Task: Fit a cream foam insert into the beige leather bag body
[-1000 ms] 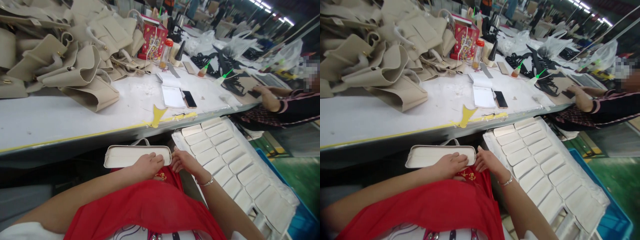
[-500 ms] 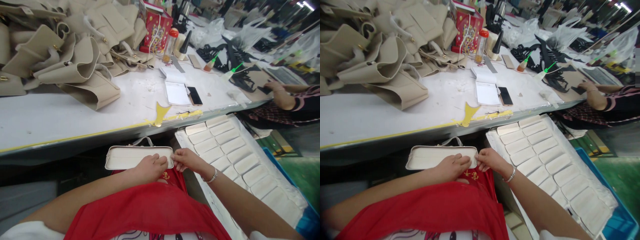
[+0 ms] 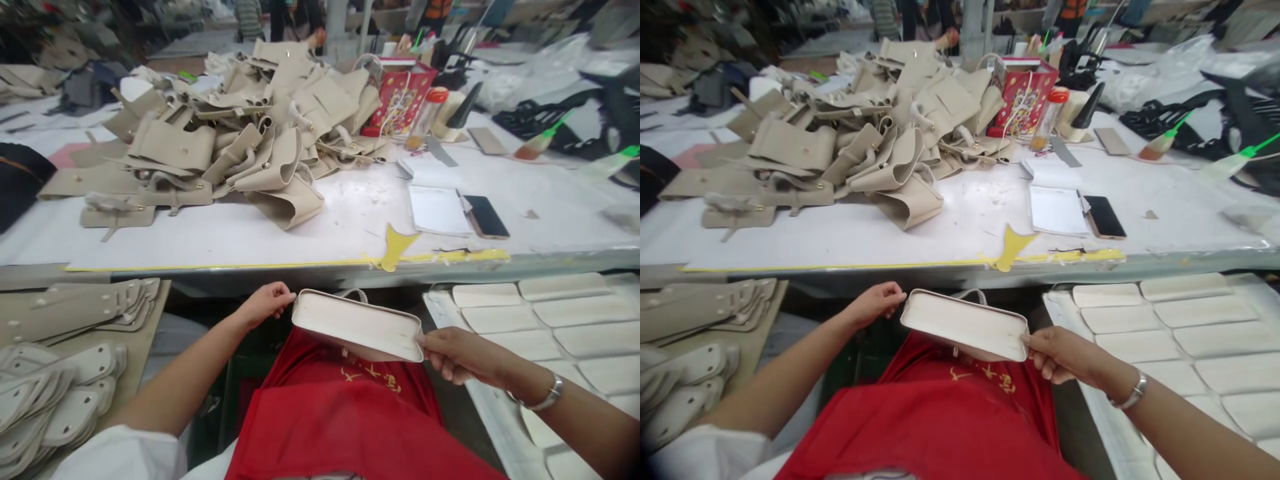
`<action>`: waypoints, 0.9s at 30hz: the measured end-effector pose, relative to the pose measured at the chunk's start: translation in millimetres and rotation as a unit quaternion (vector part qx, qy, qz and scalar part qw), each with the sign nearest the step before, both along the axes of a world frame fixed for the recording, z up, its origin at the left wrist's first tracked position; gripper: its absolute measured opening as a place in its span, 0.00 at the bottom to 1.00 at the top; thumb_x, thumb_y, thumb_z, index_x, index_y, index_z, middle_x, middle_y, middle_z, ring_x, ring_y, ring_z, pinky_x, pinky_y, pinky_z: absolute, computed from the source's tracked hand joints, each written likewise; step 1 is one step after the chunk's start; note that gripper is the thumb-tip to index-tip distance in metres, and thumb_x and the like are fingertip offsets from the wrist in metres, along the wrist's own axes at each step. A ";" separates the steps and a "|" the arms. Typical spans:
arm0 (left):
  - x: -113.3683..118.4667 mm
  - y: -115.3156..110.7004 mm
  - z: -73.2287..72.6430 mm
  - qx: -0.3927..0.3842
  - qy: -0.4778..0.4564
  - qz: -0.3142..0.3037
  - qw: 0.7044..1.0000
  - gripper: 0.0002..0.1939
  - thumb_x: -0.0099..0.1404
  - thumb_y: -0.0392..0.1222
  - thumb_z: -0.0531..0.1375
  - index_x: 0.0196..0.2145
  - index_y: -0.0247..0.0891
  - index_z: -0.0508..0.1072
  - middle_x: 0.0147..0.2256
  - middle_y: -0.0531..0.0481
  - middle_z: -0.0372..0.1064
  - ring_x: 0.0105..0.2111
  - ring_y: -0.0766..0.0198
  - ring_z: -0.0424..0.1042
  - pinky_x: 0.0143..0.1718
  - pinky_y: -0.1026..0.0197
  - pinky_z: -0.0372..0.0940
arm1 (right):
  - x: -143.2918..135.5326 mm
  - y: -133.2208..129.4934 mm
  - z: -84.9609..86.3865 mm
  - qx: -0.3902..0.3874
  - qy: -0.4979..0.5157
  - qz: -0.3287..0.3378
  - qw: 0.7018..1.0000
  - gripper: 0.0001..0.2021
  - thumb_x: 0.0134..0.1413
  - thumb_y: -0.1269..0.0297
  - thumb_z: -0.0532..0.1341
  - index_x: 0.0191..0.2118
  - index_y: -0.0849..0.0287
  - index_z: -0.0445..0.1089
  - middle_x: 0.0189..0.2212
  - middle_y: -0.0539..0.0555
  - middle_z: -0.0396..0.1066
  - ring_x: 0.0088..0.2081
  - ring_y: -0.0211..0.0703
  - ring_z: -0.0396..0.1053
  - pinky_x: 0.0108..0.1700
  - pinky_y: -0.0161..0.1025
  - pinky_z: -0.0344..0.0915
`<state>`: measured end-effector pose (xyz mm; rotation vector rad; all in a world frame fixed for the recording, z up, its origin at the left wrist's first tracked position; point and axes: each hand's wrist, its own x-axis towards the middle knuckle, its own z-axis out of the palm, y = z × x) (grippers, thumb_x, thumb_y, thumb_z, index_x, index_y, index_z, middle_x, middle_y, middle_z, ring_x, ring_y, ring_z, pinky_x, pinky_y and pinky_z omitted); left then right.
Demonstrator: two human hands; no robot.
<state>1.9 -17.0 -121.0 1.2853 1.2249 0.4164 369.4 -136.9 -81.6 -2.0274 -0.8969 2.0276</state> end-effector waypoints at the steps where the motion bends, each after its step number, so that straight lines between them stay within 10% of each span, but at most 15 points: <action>1: -4.7 2.6 -8.5 -0.053 -0.020 -0.028 0.998 0.20 0.53 0.56 0.62 0.26 0.37 0.61 0.18 0.59 0.58 0.17 0.73 0.58 0.18 0.70 0.55 | 1.6 0.6 -0.9 -0.002 0.015 -0.003 1.000 0.22 0.50 0.44 0.58 0.27 0.62 0.63 0.19 0.48 0.64 0.17 0.28 0.62 0.16 0.24 0.55; 7: 2.8 10.5 -13.9 -0.173 -0.066 -0.093 0.978 0.24 0.48 0.56 0.65 0.26 0.38 0.57 0.17 0.60 0.59 0.16 0.73 0.60 0.17 0.71 0.57 | 6.3 9.8 -5.5 -0.029 0.033 0.014 0.999 0.22 0.46 0.45 0.62 0.26 0.63 0.63 0.19 0.48 0.64 0.17 0.27 0.60 0.15 0.24 0.54; 21: 16.9 16.4 -9.9 -0.162 0.027 -0.144 0.976 0.22 0.54 0.58 0.60 0.25 0.38 0.56 0.18 0.59 0.58 0.18 0.71 0.60 0.19 0.68 0.58 | 13.6 13.8 -18.8 -0.001 -0.001 0.042 0.999 0.24 0.43 0.42 0.60 0.22 0.61 0.62 0.15 0.49 0.66 0.14 0.32 0.62 0.15 0.28 0.58; 27: 27.9 34.3 17.7 -0.096 0.164 -0.261 0.946 0.24 0.50 0.62 0.59 0.24 0.38 0.58 0.19 0.56 0.59 0.20 0.67 0.60 0.20 0.66 0.56 | 18.4 2.3 -15.5 0.073 -0.015 0.079 0.994 0.23 0.46 0.43 0.59 0.21 0.61 0.62 0.14 0.48 0.64 0.13 0.31 0.60 0.14 0.29 0.55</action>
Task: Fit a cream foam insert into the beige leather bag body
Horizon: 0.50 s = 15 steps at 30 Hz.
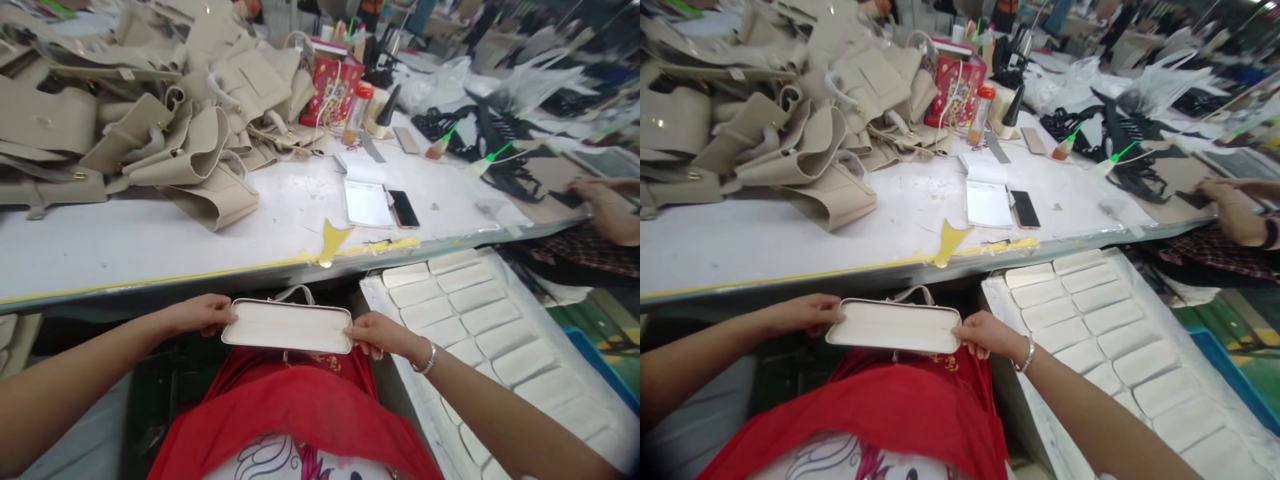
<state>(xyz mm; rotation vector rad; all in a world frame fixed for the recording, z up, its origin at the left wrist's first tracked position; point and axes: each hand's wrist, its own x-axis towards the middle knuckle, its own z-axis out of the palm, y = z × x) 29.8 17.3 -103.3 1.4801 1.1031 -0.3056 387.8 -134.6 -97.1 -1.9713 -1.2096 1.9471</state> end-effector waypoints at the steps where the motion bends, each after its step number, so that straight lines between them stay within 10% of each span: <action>1: 5.6 4.1 6.7 0.066 0.028 -0.044 0.996 0.23 0.49 0.62 0.60 0.25 0.38 0.60 0.21 0.55 0.61 0.22 0.65 0.62 0.22 0.64 0.57 | 1.1 -1.1 1.1 0.039 -0.023 0.011 0.999 0.22 0.46 0.43 0.59 0.22 0.61 0.63 0.14 0.48 0.64 0.14 0.32 0.60 0.15 0.29 0.55; 5: 52.9 2.1 24.2 0.322 -0.026 -0.123 0.938 0.26 0.51 0.57 0.60 0.42 0.37 0.67 0.41 0.46 0.69 0.39 0.57 0.68 0.40 0.59 0.62 | 0.7 -0.2 0.8 0.301 -0.126 -0.038 0.945 0.19 0.45 0.50 0.64 0.38 0.60 0.68 0.26 0.50 0.70 0.26 0.36 0.67 0.28 0.32 0.65; 10: 126.5 -20.5 18.5 0.283 -0.184 -0.257 0.905 0.20 0.56 0.37 0.54 0.48 0.38 0.69 0.44 0.49 0.71 0.41 0.63 0.70 0.43 0.65 0.61 | -12.7 6.8 -2.2 0.465 -0.091 0.020 0.880 0.12 0.52 0.61 0.61 0.42 0.58 0.70 0.38 0.54 0.71 0.37 0.39 0.69 0.41 0.36 0.65; 15: 137.0 -19.8 8.9 0.288 -0.204 -0.284 0.892 0.15 0.57 0.34 0.54 0.41 0.38 0.75 0.38 0.53 0.75 0.37 0.65 0.72 0.39 0.68 0.61 | -17.3 6.2 -6.0 0.515 -0.171 0.129 0.830 0.09 0.58 0.66 0.56 0.39 0.59 0.73 0.34 0.54 0.72 0.36 0.39 0.68 0.39 0.35 0.63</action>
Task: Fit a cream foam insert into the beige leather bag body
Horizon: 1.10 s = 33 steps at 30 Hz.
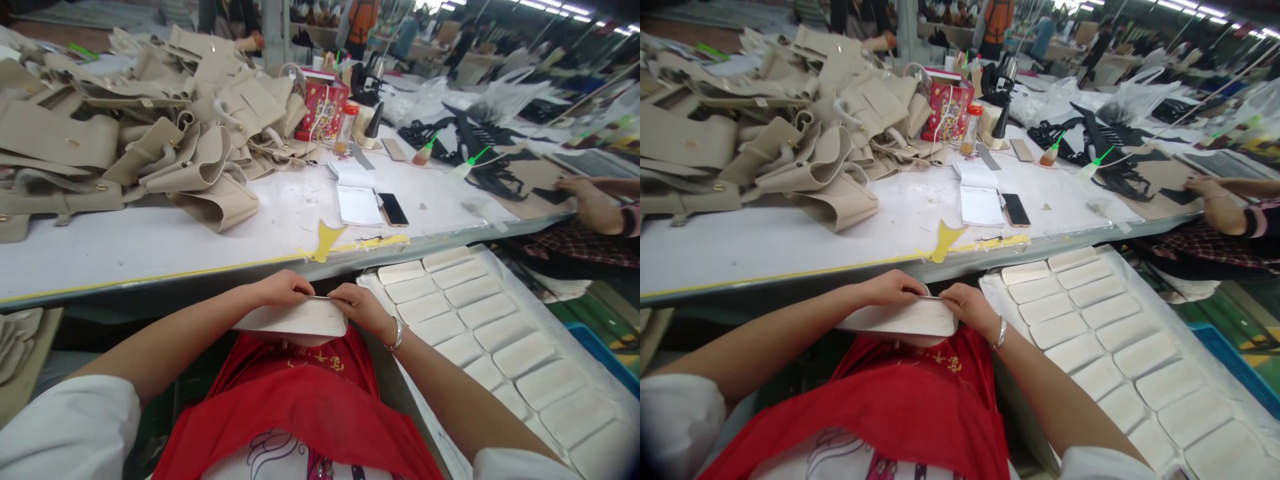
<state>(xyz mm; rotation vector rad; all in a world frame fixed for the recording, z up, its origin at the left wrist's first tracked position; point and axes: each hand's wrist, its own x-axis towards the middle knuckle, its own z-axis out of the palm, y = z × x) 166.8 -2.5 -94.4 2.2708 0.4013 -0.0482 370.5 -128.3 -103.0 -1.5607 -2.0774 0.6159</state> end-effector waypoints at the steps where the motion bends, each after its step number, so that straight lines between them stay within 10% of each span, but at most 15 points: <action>1: -3.1 0.3 -1.3 0.011 -0.004 0.003 1.000 0.14 0.58 0.35 0.54 0.40 0.39 0.76 0.38 0.53 0.75 0.36 0.65 0.72 0.39 0.69 0.60 | 0.5 -1.0 -1.1 0.006 -0.008 0.004 1.000 0.10 0.58 0.66 0.55 0.39 0.59 0.73 0.34 0.54 0.72 0.37 0.39 0.68 0.40 0.35 0.63; 9: -12.3 -10.3 -3.9 0.174 0.000 -0.074 0.982 0.12 0.63 0.38 0.53 0.40 0.44 0.75 0.38 0.53 0.74 0.37 0.65 0.71 0.35 0.68 0.60 | 1.2 -4.4 11.0 0.004 -0.085 0.082 0.993 0.13 0.60 0.64 0.52 0.38 0.60 0.74 0.35 0.56 0.70 0.36 0.39 0.66 0.38 0.34 0.61; 17: -10.3 -6.3 -2.9 0.249 0.018 -0.142 0.958 0.12 0.62 0.34 0.53 0.41 0.41 0.72 0.35 0.48 0.72 0.36 0.63 0.69 0.33 0.66 0.60 | 8.9 52.1 14.4 -0.228 -0.037 0.142 0.963 0.10 0.53 0.62 0.57 0.27 0.62 0.68 0.23 0.49 0.65 0.26 0.34 0.60 0.28 0.32 0.53; 25: -19.9 -1.0 -6.8 0.208 0.007 -0.150 0.967 0.14 0.66 0.35 0.49 0.44 0.40 0.71 0.39 0.48 0.72 0.40 0.61 0.68 0.39 0.64 0.60 | -7.4 89.6 1.7 -0.414 0.085 0.226 0.878 0.12 0.52 0.58 0.58 0.25 0.60 0.58 0.19 0.43 0.53 0.22 0.30 0.51 0.24 0.30 0.48; 33: -61.3 25.4 -3.6 0.072 -0.008 -0.102 0.992 0.13 0.65 0.40 0.51 0.41 0.43 0.73 0.39 0.50 0.73 0.40 0.62 0.69 0.43 0.67 0.58 | -46.7 117.1 0.2 -0.412 0.068 0.266 0.869 0.10 0.51 0.61 0.58 0.26 0.60 0.58 0.19 0.43 0.53 0.22 0.30 0.51 0.24 0.30 0.48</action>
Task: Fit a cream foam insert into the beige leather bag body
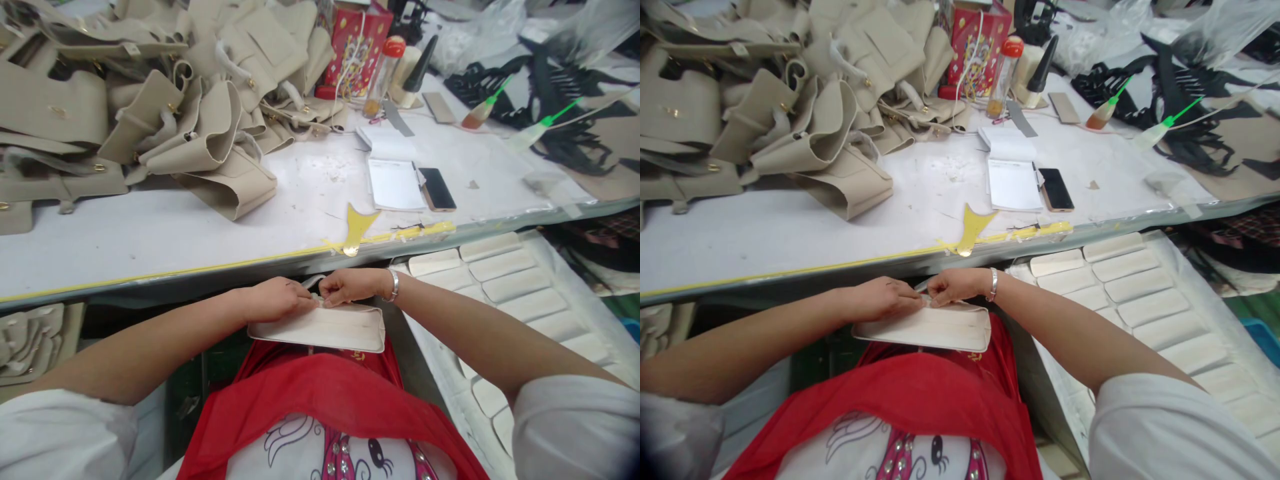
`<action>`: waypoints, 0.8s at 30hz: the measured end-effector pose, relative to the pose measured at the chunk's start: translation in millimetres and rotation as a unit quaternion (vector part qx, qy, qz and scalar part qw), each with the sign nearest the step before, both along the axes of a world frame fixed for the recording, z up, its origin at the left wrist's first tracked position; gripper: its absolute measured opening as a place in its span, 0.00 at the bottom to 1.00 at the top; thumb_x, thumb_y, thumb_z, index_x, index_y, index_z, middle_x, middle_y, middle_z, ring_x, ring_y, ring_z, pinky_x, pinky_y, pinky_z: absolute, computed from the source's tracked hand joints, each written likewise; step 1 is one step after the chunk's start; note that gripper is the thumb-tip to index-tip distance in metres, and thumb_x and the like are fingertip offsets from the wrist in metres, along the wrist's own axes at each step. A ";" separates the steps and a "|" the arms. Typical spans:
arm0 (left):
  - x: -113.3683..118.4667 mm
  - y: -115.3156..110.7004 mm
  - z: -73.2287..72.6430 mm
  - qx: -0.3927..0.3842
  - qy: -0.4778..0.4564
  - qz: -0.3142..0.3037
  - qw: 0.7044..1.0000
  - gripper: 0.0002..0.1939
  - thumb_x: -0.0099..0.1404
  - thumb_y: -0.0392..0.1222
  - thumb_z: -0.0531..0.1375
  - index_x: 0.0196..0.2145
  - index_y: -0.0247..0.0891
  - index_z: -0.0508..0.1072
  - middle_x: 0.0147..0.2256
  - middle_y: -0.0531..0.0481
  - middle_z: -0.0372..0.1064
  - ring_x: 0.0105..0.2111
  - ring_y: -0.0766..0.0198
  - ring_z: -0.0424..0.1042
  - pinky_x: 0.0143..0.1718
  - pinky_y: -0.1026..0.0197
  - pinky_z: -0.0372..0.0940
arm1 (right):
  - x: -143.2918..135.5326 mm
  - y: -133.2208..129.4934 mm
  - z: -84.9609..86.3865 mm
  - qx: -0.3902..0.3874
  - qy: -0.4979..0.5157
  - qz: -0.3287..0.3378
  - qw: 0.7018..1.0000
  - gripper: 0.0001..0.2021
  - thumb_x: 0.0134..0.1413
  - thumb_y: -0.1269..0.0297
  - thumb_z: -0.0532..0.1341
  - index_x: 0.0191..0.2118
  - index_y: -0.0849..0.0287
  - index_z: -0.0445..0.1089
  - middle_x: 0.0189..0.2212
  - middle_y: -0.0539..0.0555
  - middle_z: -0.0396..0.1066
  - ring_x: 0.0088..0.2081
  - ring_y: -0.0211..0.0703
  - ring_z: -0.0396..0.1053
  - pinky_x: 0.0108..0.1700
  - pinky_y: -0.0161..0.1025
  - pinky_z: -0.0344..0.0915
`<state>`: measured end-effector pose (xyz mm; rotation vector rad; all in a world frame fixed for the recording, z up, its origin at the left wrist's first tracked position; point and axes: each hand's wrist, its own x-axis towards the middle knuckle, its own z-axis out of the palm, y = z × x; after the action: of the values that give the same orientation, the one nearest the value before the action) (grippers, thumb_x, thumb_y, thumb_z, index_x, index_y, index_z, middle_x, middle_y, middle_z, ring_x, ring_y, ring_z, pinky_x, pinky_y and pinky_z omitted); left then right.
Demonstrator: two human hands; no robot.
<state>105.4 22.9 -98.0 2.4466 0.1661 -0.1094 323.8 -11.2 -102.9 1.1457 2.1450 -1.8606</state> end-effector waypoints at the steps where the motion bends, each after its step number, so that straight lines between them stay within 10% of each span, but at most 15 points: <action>1: -5.7 2.2 0.1 -0.003 0.008 0.002 1.000 0.13 0.65 0.41 0.51 0.41 0.42 0.73 0.39 0.50 0.73 0.40 0.62 0.69 0.43 0.67 0.59 | -5.4 3.3 -0.6 -0.001 -0.002 0.006 1.000 0.10 0.51 0.60 0.58 0.26 0.60 0.59 0.19 0.43 0.53 0.22 0.30 0.51 0.24 0.30 0.48; 15: -71.1 14.5 11.2 0.108 0.046 -0.009 0.993 0.13 0.63 0.32 0.51 0.41 0.37 0.72 0.40 0.47 0.72 0.40 0.62 0.70 0.41 0.66 0.61 | -91.6 47.2 -6.0 0.105 -0.007 0.078 0.991 0.10 0.48 0.64 0.60 0.24 0.60 0.59 0.19 0.43 0.54 0.24 0.31 0.52 0.26 0.31 0.48; 24: -67.0 0.1 8.2 0.176 0.070 0.052 0.980 0.14 0.61 0.35 0.51 0.43 0.40 0.71 0.40 0.48 0.72 0.41 0.63 0.70 0.44 0.65 0.61 | 1.8 -6.4 11.8 0.054 -0.086 -0.016 0.995 0.11 0.49 0.61 0.58 0.23 0.60 0.58 0.17 0.43 0.55 0.21 0.31 0.52 0.25 0.32 0.48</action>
<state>38.4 23.0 -89.8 2.7770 0.4070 -0.2233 325.6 -17.7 -91.0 1.3167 2.1656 -1.6093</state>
